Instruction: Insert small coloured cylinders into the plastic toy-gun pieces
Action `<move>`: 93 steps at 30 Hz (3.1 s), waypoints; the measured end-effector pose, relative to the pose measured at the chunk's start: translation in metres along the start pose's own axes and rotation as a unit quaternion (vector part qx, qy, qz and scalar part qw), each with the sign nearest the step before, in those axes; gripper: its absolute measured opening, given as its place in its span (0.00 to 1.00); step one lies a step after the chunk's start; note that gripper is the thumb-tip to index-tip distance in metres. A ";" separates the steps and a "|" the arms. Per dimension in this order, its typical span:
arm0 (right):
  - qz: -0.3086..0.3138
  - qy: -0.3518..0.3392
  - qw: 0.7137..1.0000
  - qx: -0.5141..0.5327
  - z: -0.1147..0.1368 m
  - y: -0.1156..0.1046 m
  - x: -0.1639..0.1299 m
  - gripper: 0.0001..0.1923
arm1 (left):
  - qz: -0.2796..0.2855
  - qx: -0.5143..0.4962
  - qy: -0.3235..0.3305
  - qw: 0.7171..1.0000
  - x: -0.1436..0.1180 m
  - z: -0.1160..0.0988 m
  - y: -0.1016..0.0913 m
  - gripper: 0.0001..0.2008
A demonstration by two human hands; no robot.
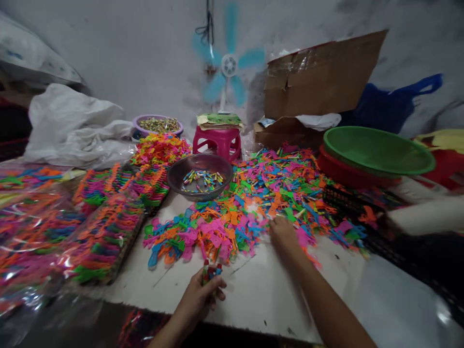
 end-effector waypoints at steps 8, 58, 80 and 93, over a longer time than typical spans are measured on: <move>-0.016 0.154 0.985 0.080 -0.027 -0.033 -0.018 0.18 | -0.021 -0.014 0.019 1.000 0.005 -0.003 0.004 0.23; 0.000 0.215 0.882 0.418 0.072 -0.012 -0.042 0.13 | -0.045 -0.029 0.042 0.998 0.015 -0.004 0.005 0.18; -0.070 -0.031 0.933 0.351 0.093 -0.091 -0.093 0.11 | -0.010 0.023 0.004 1.000 -0.006 -0.022 0.025 0.17; 0.096 0.196 0.712 0.668 0.143 -0.070 -0.109 0.15 | -0.009 0.028 0.054 0.998 -0.009 -0.018 0.030 0.16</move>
Point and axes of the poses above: each hand's wrist, its own x-axis towards the middle knuckle, its own y-axis out of the palm, z = x × y, the point moved 4 cm from there along x, towards the middle knuckle, and after that the axes turned 10 degrees about -x, right-handed, at the moved point
